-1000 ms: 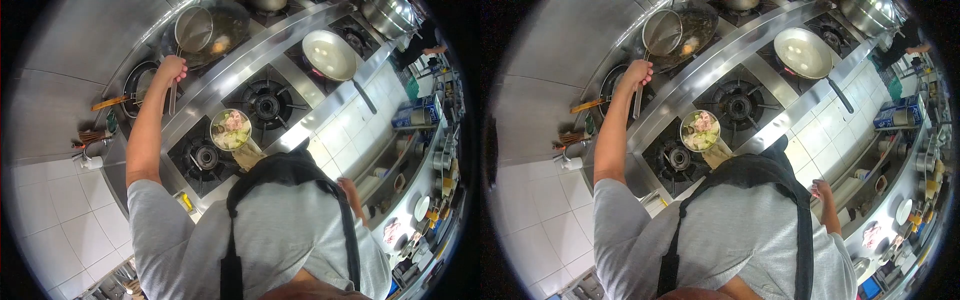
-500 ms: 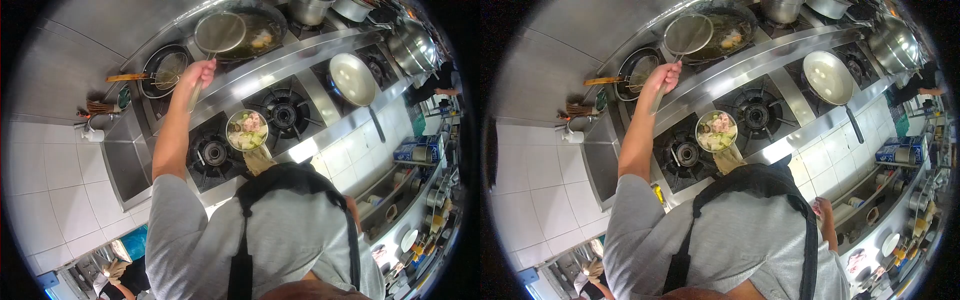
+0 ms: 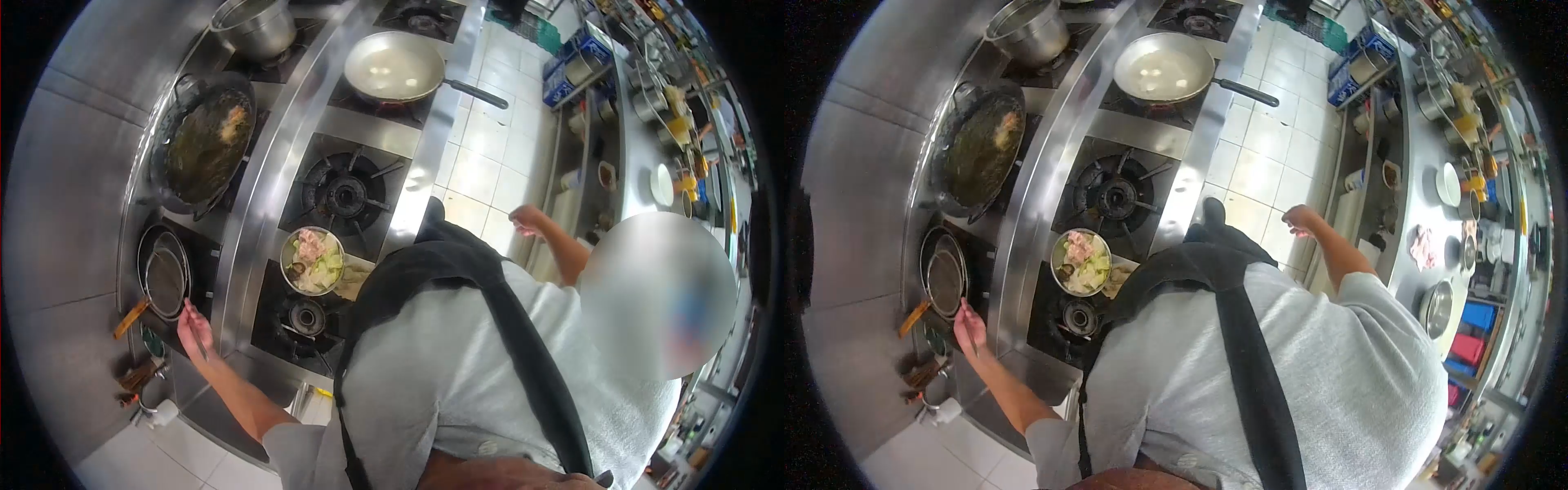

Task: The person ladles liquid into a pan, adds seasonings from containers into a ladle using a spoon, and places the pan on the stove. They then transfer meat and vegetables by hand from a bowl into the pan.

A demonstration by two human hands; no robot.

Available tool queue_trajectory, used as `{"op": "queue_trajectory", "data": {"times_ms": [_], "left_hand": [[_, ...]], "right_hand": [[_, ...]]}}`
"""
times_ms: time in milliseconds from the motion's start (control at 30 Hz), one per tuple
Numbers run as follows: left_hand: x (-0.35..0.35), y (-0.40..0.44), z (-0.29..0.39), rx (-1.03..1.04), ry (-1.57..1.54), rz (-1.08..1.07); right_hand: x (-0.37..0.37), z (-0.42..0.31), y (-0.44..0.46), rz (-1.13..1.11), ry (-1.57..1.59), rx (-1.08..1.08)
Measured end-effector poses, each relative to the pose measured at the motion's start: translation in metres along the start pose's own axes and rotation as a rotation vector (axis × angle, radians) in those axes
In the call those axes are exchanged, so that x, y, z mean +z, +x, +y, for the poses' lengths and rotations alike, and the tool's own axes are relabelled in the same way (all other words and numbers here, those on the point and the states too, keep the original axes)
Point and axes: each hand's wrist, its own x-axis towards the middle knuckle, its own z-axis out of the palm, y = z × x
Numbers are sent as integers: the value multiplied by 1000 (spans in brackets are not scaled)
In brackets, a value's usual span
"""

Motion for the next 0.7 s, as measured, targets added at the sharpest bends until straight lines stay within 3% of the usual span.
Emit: {"op": "queue_trajectory", "data": {"times_ms": [33,167,267,333,367,400,433,467,500,533,600,667,700], "left_hand": [[-4,-3,0,-49,-28,-136],[-2,-27,-16,14,-123,-200],[-20,-29,-31,196,-320,-261],[-65,-20,-35,358,-343,-480],[-73,-20,-40,533,-312,-358],[-66,-21,-47,477,-438,-524],[-52,-24,-54,474,-501,-549],[-62,-27,-57,708,-510,-252],[-56,-21,-59,531,-447,-727],[-31,-36,-75,816,-480,-49],[-12,-38,-91,576,-531,-161],[-10,-23,-114,339,-374,-306],[25,-20,-137,314,-162,-9]], "right_hand": [[1,-5,0,16,-26,17],[0,-9,4,-14,-37,1],[0,-11,7,-50,-16,-30],[-3,-10,4,-61,-29,-54],[-8,-10,2,-85,-5,-85],[-9,-10,4,-126,9,-117],[-13,-4,17,-132,26,-105],[-14,2,29,-145,40,-89],[-12,1,30,-132,32,-51],[-12,-4,26,-107,34,-17],[-5,-8,10,-107,22,-34],[-3,16,14,-115,78,-42],[-8,48,43,-136,126,-39]]}}
